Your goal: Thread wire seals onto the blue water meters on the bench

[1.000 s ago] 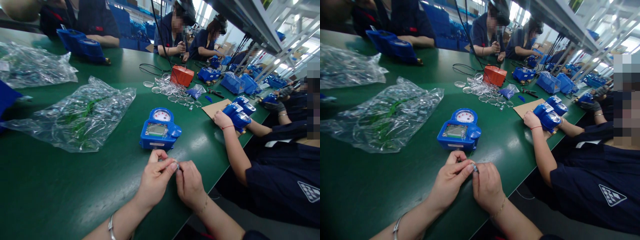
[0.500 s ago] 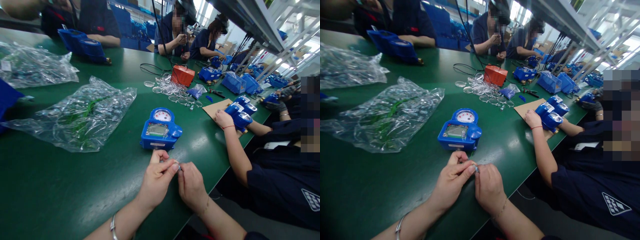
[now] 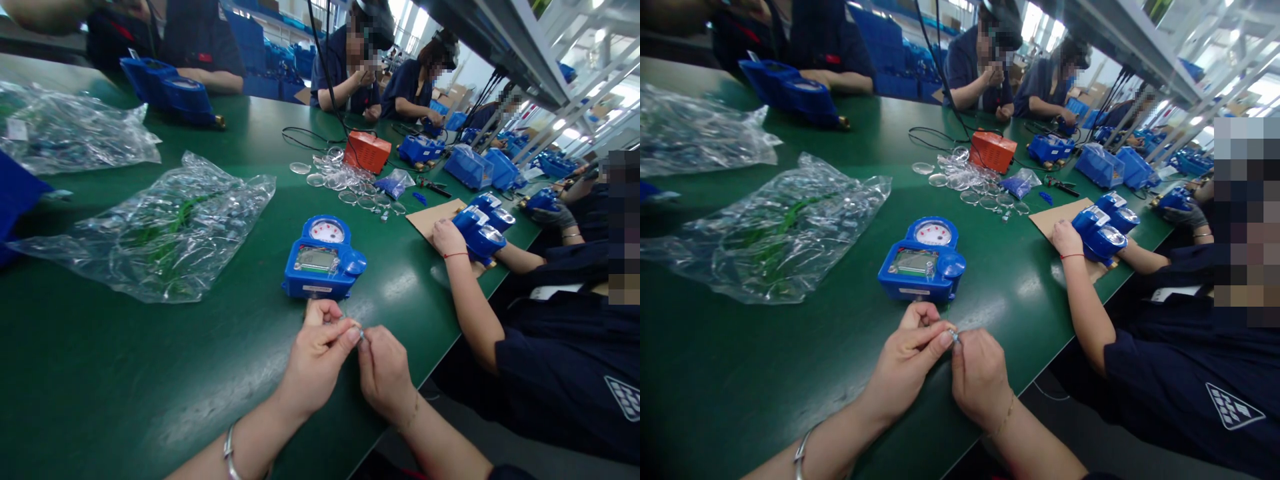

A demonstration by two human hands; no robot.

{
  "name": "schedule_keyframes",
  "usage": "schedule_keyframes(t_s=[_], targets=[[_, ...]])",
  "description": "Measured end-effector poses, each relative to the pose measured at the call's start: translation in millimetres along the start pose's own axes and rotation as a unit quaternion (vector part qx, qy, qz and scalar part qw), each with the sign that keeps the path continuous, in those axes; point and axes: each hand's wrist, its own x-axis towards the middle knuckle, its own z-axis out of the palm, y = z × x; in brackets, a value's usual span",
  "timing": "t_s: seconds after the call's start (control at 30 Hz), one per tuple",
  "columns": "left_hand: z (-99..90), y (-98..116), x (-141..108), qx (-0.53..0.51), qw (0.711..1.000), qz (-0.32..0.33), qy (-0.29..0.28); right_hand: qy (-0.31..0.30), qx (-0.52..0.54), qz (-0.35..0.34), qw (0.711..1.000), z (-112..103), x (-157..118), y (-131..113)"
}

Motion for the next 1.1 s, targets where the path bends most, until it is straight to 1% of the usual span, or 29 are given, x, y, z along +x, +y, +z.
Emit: schedule_keyframes(t_s=[0.03, 0.07, 0.13, 0.17, 0.2, 0.23, 0.27, 0.3, 0.33, 0.37, 0.4, 0.43, 0.47, 0.5, 0.53, 0.57, 0.63, 0.7, 0.77, 0.8, 0.83, 0.9, 0.97, 1.0, 1.03, 1.07, 1.1], targets=[[0.2, -1, 0, 0.002, 1.0, 0.001, -0.004, -0.021, 0.069, 0.048, 0.996, 1, 2, 0], [0.4, -2, 0, 0.005, 1.0, 0.005, -0.01, -0.054, 0.144, 0.099, 0.983, 2, 4, -1], [0.8, -4, -1, 0.012, 1.0, 0.016, -0.015, -0.123, 0.285, 0.187, 0.932, 4, 8, -1], [1.0, -5, -2, 0.016, 1.0, 0.024, -0.005, -0.14, 0.332, 0.211, 0.908, 4, 10, 0], [1.1, -5, -3, 0.019, 0.999, 0.034, 0.014, -0.143, 0.355, 0.22, 0.898, 3, 11, 1], [1.2, -6, -5, 0.024, 0.998, 0.045, 0.037, -0.135, 0.362, 0.223, 0.895, 1, 12, 3], [1.2, -6, -6, 0.034, 0.996, 0.055, 0.06, -0.115, 0.354, 0.218, 0.902, -2, 12, 4], [1.3, -6, -8, 0.051, 0.994, 0.061, 0.075, -0.093, 0.319, 0.202, 0.922, -6, 12, 5], [1.4, -6, -9, 0.075, 0.992, 0.059, 0.076, -0.082, 0.263, 0.177, 0.945, -10, 11, 6], [1.7, -7, -10, 0.103, 0.992, 0.045, 0.06, -0.084, 0.192, 0.145, 0.967, -15, 11, 6], [2.1, -7, -10, 0.128, 0.991, 0.02, 0.032, -0.096, 0.111, 0.106, 0.984, -19, 11, 6], [2.8, -8, -10, 0.143, 0.99, -0.01, -0.004, -0.117, 0.026, 0.06, 0.991, -22, 11, 5], [3.7, -9, -9, 0.146, 0.988, -0.037, -0.041, -0.141, -0.059, 0.01, 0.988, -24, 11, 3], [4.5, -10, -7, 0.141, 0.986, -0.057, -0.073, -0.163, -0.126, -0.033, 0.978, -25, 12, 2], [5.3, -11, -6, 0.132, 0.985, -0.066, -0.094, -0.179, -0.165, -0.063, 0.968, -26, 13, 1], [5.9, -11, -4, 0.123, 0.985, -0.068, -0.103, -0.188, -0.19, -0.083, 0.96, -26, 14, 0], [6.1, -12, -1, 0.119, 0.986, -0.058, -0.102, -0.191, -0.219, -0.103, 0.951, -25, 15, -2], [5.3, -12, 0, 0.123, 0.986, -0.05, -0.1, -0.183, -0.226, -0.109, 0.95, -24, 15, -2], [4.7, -11, 0, 0.128, 0.986, -0.043, -0.1, -0.168, -0.2, -0.096, 0.96, -22, 15, -2], [4.7, -11, 0, 0.129, 0.986, -0.04, -0.099, -0.156, -0.175, -0.079, 0.969, -21, 14, -2], [5.0, -11, -1, 0.132, 0.986, -0.037, -0.098, -0.144, -0.14, -0.052, 0.978, -19, 13, -2], [6.1, -10, -3, 0.151, 0.984, -0.03, -0.092, -0.137, -0.028, 0.042, 0.989, -12, 12, -1], [7.2, -9, -5, 0.184, 0.979, -0.026, -0.081, -0.148, 0.084, 0.136, 0.976, -4, 11, -1], [7.3, -9, -5, 0.201, 0.976, -0.025, -0.075, -0.155, 0.12, 0.167, 0.966, -1, 11, -1], [7.1, -8, -5, 0.214, 0.974, -0.025, -0.071, -0.16, 0.142, 0.185, 0.959, 2, 11, -2], [6.4, -8, -5, 0.219, 0.973, -0.026, -0.069, -0.156, 0.137, 0.184, 0.961, 3, 10, -3], [5.4, -7, -4, 0.218, 0.973, -0.028, -0.067, -0.144, 0.104, 0.164, 0.97, 3, 9, -3]])
